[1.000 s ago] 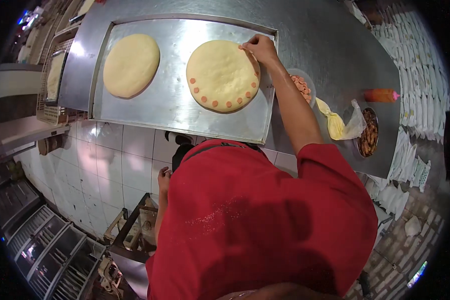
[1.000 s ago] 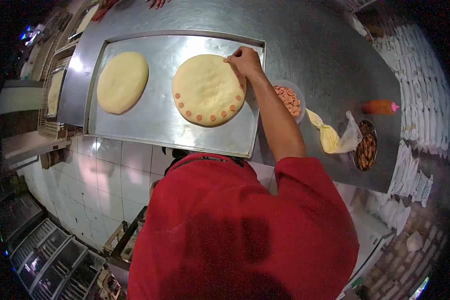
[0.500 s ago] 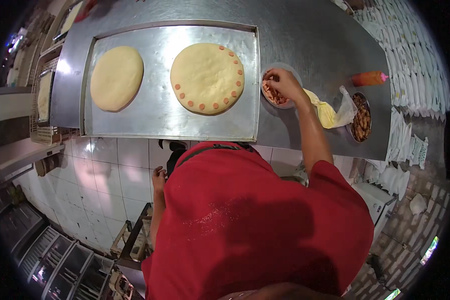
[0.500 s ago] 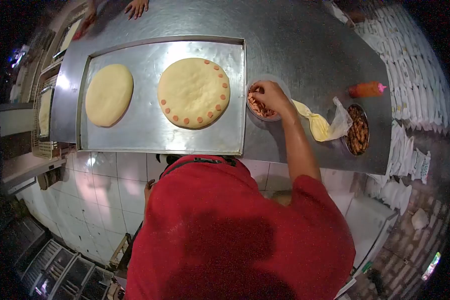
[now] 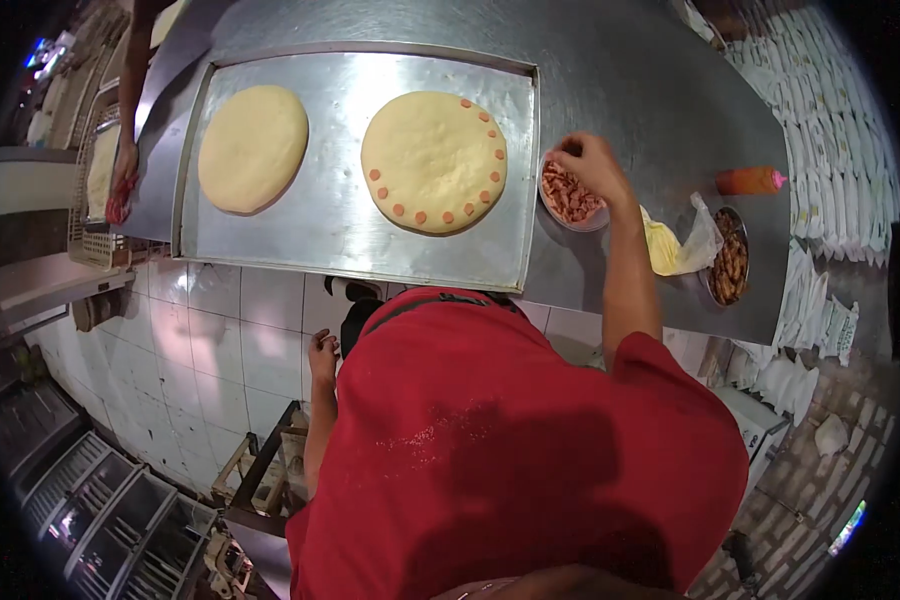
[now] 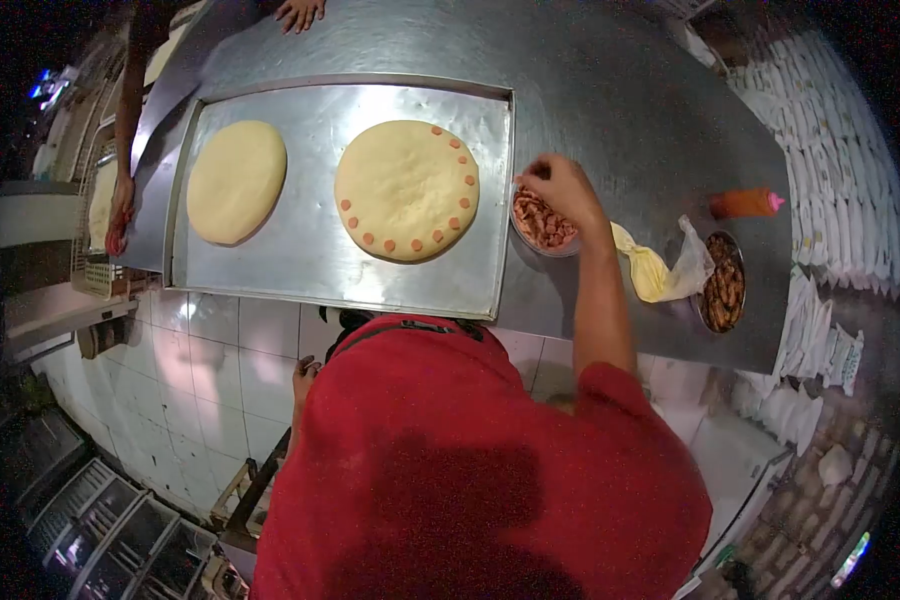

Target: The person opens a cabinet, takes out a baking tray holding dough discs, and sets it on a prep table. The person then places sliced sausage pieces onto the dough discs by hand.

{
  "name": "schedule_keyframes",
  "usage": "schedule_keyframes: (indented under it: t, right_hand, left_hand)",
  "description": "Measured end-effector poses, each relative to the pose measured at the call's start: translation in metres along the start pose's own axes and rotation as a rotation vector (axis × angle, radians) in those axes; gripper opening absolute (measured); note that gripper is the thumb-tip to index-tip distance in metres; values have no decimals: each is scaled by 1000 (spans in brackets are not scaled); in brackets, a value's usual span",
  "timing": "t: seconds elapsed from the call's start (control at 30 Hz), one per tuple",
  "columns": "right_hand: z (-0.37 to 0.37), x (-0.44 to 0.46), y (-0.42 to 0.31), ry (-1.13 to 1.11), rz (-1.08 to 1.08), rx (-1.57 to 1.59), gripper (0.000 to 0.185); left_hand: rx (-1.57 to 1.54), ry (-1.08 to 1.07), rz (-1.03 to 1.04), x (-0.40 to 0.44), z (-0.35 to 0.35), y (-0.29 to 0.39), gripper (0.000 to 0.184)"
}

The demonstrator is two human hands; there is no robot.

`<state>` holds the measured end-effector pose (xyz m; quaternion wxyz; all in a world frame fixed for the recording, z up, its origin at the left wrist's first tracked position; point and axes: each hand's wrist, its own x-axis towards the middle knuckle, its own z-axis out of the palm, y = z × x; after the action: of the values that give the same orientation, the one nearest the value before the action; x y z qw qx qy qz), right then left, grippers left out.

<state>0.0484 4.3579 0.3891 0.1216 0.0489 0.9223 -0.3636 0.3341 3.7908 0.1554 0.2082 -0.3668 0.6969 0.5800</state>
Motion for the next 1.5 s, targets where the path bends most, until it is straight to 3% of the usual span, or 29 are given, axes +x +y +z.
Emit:
schedule_keyframes:
  t: [0.2,0.33,0.43,0.6,0.77,0.97,1.1,1.23,1.5]
  right_hand:
    - [23,59,-25,-15,-180,143,26]
    - [34,79,-35,-124,-116,-62,26]
    - [39,84,-30,74,-142,-68,26]
    - [47,86,-10,5,-134,-237,26]
    - [55,83,1,92,-239,-435,25]
    - [32,83,-5,169,-221,-510,24]
    - [28,83,-1,85,-306,-680,26]
    - [35,78,-5,43,-230,-824,28]
    - [29,84,-10,-77,-260,-827,25]
  left_hand:
    - [-23,-9,6,-1,-6,-18,35]
    - [-59,48,-32,-10,-6,-11,34]
    - [-50,41,-27,-16,-4,-12,33]
    - [-28,1,4,-4,-9,-46,33]
    - [-52,-54,50,8,-15,-59,33]
    - [8,42,-40,-10,-5,3,33]
    - [40,17,-32,-7,-3,2,33]
    - [51,0,-10,1,0,6,34]
    - [50,-19,-12,-2,-4,8,35]
